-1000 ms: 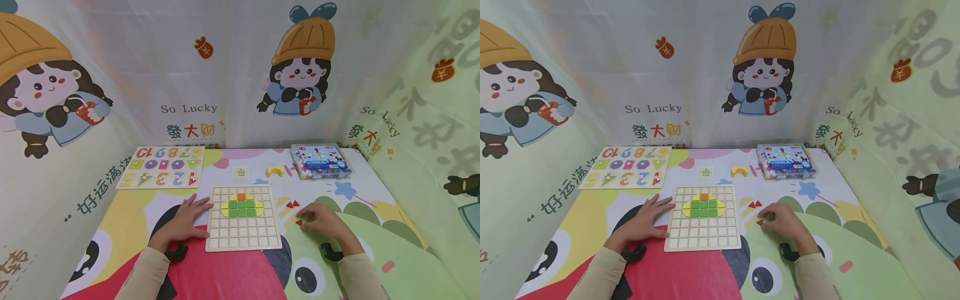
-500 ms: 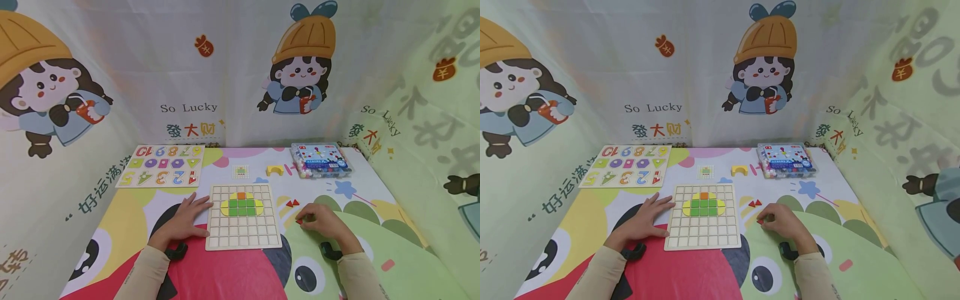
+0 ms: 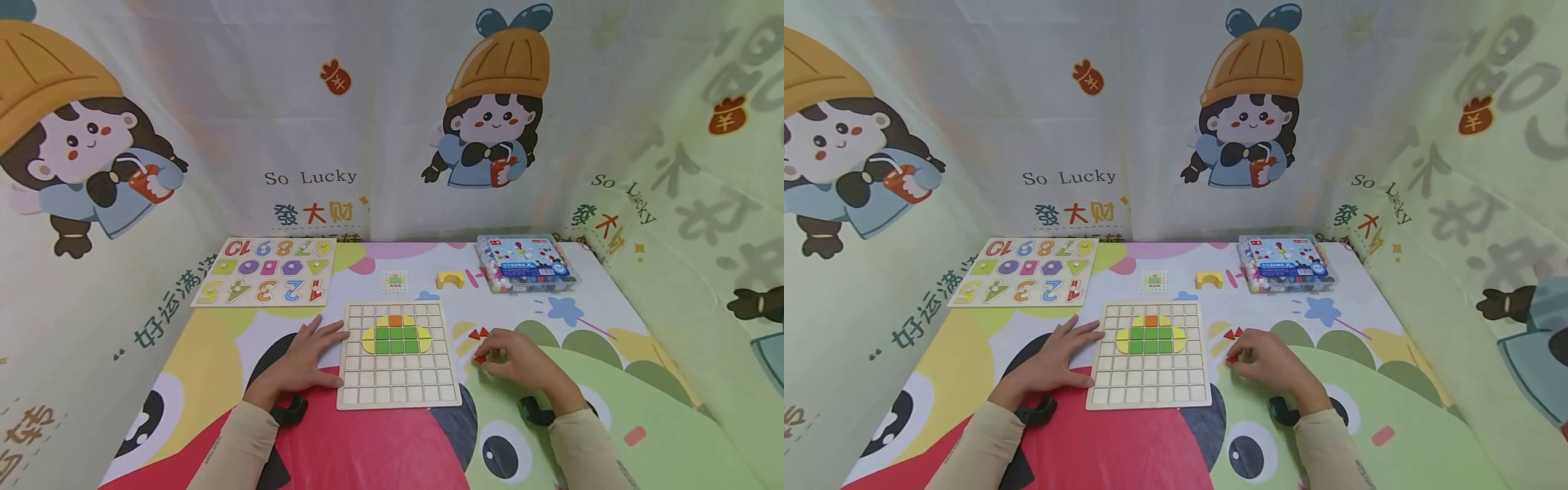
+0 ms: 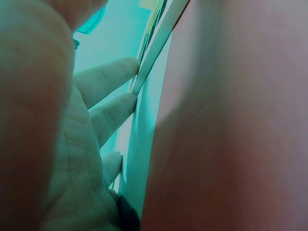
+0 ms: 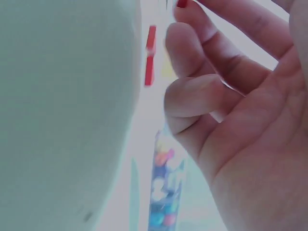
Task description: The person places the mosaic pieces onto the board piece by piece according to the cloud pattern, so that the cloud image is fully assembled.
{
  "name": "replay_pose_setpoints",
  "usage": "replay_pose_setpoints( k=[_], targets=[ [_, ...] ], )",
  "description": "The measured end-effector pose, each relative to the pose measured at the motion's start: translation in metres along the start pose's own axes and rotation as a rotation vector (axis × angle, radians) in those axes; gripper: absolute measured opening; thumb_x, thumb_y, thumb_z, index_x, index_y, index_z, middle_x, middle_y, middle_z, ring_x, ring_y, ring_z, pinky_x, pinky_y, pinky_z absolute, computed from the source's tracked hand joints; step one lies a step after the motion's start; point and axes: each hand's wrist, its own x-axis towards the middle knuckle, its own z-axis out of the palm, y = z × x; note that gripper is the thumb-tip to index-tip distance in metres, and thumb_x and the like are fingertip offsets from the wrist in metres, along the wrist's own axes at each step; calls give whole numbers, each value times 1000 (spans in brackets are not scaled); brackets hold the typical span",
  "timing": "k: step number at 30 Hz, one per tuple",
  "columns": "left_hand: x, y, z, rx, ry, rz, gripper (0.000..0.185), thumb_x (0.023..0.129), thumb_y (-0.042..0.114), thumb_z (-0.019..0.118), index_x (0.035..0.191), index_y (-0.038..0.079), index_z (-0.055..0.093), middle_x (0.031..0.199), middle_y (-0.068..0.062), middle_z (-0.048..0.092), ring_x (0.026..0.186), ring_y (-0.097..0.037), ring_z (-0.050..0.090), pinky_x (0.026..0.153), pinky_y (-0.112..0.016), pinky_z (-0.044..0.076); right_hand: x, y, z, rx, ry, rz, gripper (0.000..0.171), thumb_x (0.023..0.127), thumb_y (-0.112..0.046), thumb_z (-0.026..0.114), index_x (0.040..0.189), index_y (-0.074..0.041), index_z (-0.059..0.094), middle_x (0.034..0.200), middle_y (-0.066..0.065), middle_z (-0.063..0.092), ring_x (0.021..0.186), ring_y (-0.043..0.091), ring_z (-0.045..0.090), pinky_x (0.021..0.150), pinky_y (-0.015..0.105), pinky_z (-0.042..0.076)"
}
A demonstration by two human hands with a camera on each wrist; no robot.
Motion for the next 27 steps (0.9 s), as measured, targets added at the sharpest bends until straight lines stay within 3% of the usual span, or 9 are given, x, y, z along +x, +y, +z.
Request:
replay_pose_setpoints(
  k=[14,27],
  targets=[
    [-2,4,0,-13,1,-4,96,73,51,89,155,16,54,170,-11,38,163,-48,8,127,-75,7,66,-58,17,-96,-166,-145,12,92,-11,78,102,-16,82,99,-7,69,86,13,63,79,29,59],
    [-2,5,-1,4,-4,-13,94,74,49,89,155,17,54,171,-10,37,163,-47,7,127,-75,7,114,-96,56,-226,-328,-201,12,95,-24,82,105,-19,83,101,-7,70,93,8,60,88,26,56]
  ],
)
